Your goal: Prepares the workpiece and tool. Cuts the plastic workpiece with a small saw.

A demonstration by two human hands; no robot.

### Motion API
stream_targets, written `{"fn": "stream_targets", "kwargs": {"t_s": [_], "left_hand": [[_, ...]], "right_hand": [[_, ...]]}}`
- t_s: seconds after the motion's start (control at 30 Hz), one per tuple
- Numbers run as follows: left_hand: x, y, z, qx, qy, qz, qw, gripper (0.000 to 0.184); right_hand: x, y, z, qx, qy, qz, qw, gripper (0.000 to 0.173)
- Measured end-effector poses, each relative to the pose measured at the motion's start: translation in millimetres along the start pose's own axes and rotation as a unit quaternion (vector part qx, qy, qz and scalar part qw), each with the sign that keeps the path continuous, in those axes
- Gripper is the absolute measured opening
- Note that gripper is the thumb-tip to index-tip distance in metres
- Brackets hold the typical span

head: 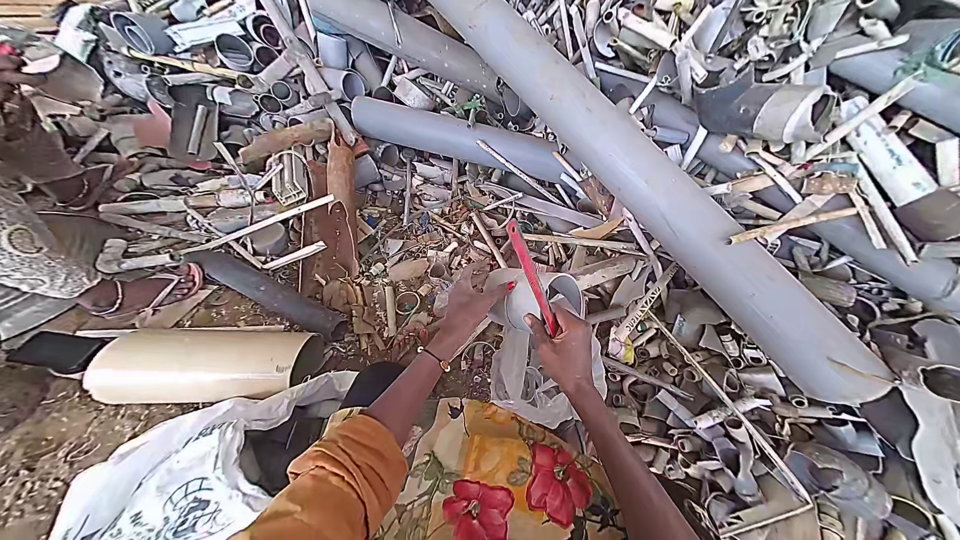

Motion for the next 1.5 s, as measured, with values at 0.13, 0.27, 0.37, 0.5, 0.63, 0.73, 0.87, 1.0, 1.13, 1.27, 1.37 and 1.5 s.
{"fn": "stream_targets", "kwargs": {"t_s": [0.13,0.27,0.37,0.5,0.63,0.73,0.87,1.0,1.13,1.27,1.37,1.5], "left_hand": [[4,3,12,0.103,-0.047,0.006,0.994,0.073],[3,5,20,0.112,-0.074,0.021,0.991,0.082],[5,2,22,0.104,-0.083,0.043,0.99,0.091],[5,-9,19,0.053,-0.051,0.009,0.997,0.096],[-5,-18,5,-0.163,0.142,-0.065,0.974,0.056],[-9,-5,7,-0.174,0.159,0.007,0.972,0.05],[0,14,2,-0.143,0.056,0.129,0.98,0.027],[3,18,17,-0.121,-0.001,0.16,0.98,0.023],[10,36,13,-0.119,0.012,0.217,0.969,0.024],[20,96,-3,-0.141,0.028,0.353,0.924,0.047],[17,133,-12,-0.235,0.034,0.391,0.889,0.064],[6,122,-9,-0.324,0.05,0.312,0.892,0.036]], "right_hand": [[4,13,-3,0.02,0.008,0.044,0.999,0.02],[0,24,-11,0.017,0.021,0.058,0.998,0.019],[0,35,-15,0.012,0.024,0.069,0.997,0.02],[-3,47,-21,-0.017,0.042,0.081,0.996,0.021],[-5,52,-20,-0.001,0.118,0.05,0.992,0.017],[-22,33,-26,-0.003,0.176,0.023,0.984,0.021],[-27,0,-18,0.107,-0.001,-0.046,0.993,0.018],[-23,-13,-8,0.167,-0.107,-0.026,0.98,0.019],[-27,-18,-35,0.111,0.005,0.018,0.994,0.009],[-52,8,-68,0.003,0.164,0.06,0.985,0.02],[-56,37,-62,0.007,0.147,0.079,0.986,0.021],[-22,50,13,-0.04,-0.027,0.04,0.998,0.029]]}}
Point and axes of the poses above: each hand's wrist, its own x-axis towards the middle knuckle, its own y-axis out of the back of the hand, z = x × y, the point moved 8 cm from there along x, towards the middle knuckle, and after that the axes turned 7 degrees about -y, right-handed, at the moved point
